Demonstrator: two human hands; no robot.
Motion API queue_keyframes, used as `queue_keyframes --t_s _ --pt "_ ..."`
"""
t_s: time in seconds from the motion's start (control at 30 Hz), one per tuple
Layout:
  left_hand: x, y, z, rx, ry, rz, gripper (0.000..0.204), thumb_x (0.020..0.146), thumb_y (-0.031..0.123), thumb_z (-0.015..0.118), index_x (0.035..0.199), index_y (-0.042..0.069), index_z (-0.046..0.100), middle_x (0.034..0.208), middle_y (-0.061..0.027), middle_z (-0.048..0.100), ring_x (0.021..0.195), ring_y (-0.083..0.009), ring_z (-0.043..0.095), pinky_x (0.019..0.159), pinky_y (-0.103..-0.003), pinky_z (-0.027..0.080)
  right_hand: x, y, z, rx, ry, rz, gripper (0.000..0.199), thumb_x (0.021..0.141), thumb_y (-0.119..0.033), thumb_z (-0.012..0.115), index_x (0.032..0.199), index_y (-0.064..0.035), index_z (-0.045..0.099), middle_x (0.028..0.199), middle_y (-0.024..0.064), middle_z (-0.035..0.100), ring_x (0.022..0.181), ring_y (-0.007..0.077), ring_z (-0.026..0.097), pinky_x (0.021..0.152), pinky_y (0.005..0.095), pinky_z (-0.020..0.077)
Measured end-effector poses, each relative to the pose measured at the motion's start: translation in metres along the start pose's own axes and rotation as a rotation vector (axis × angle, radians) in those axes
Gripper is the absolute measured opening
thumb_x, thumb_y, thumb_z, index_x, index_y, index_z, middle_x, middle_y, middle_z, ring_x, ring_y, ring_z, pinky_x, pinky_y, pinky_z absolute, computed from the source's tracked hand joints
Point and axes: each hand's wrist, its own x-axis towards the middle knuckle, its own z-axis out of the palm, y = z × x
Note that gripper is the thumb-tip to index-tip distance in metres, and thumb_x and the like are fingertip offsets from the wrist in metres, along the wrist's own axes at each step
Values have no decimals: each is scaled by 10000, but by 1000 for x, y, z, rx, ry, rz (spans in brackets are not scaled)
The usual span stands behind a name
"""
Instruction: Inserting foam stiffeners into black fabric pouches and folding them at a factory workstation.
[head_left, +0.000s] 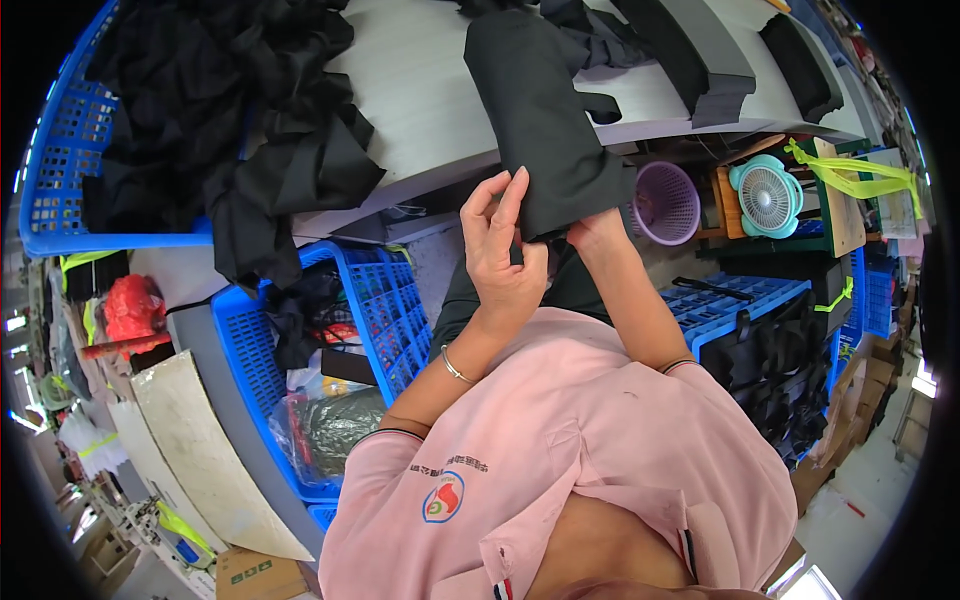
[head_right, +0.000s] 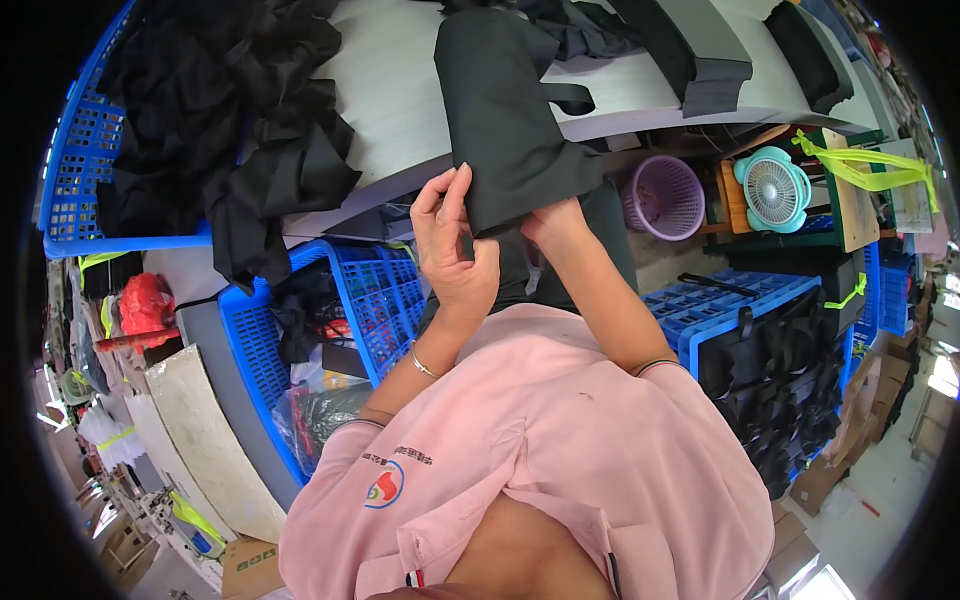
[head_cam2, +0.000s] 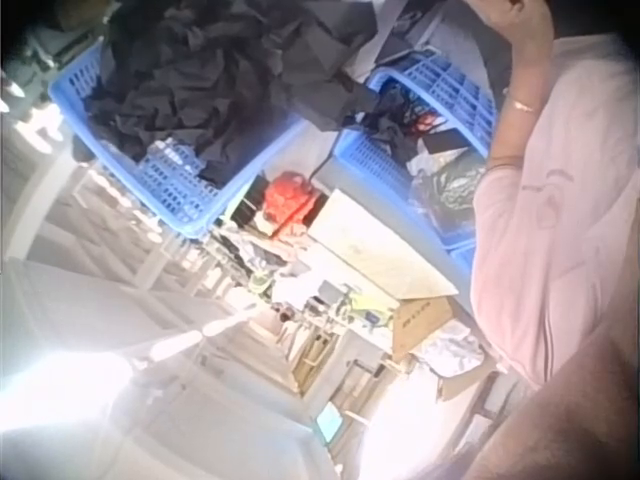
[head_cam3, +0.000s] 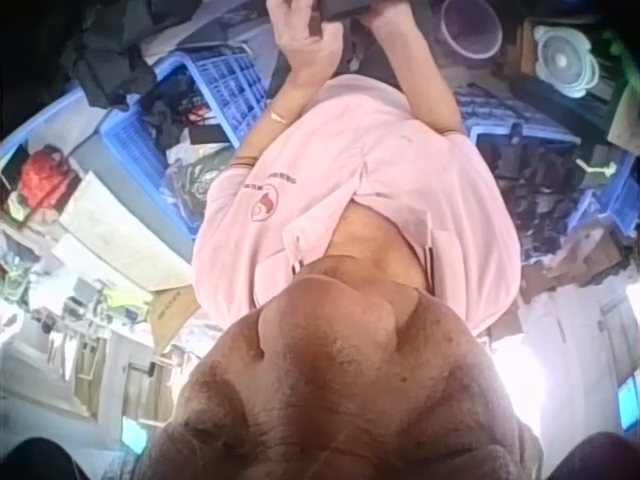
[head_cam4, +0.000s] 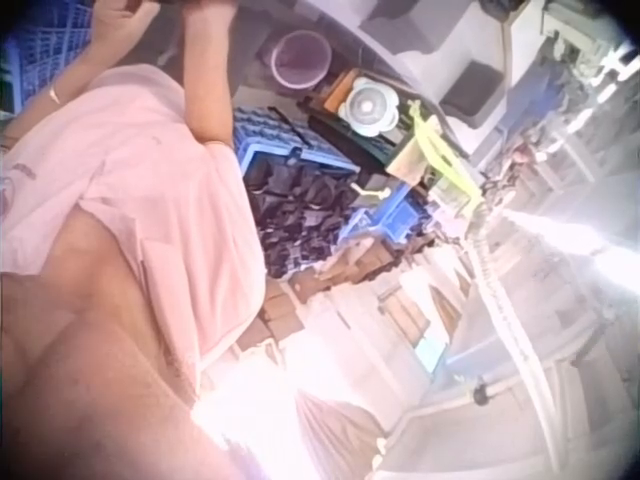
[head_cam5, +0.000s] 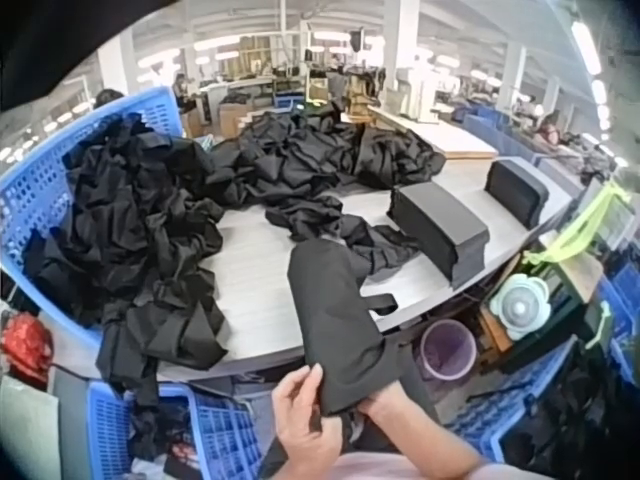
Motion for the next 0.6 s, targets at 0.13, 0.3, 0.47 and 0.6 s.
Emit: queue_keyframes --t_s 0.13,0.3,0.47,0.6 --pt "-2 -7 -8 6 -28 -8 682 759 -161 558 1411 41 548 1374 -137 470 1114 -175 539 805 -242 493 2 7 8 20 20 -10 460 1020 -336 507 1387 -59 495 1329 102 591 1162 251 615 981 426 532" --pt "-7 -17 -23 -52 -54 -23 630 813 -108 583 1427 24 529 1428 -162 470 1168 -222 559 869 -263 499 15 25 5 11 4 -121 439 1008 -281 545 1394 -79 497 1414 82 527 1246 258 556 1032 416 476" --pt "-16 -64 -31 160 125 -131 422 930 -25 570 1349 14 604 1172 -114 688 940 -174 660 798 -258 525 43 26 -19 -1521 -333 -952 381 949 -135 605 1315 -36 563 1324 117 605 1206 297 589 1010 410 473" --pt "-15 -84 -39 -120 240 -514 369 970 -9 531 1318 45 641 990 -34 720 819 -88 628 747 -248 539 22 -8 23 -750 -600 110 300 885 -39 630 1182 5 628 1152 165 679 1123 379 616 978 419 476"
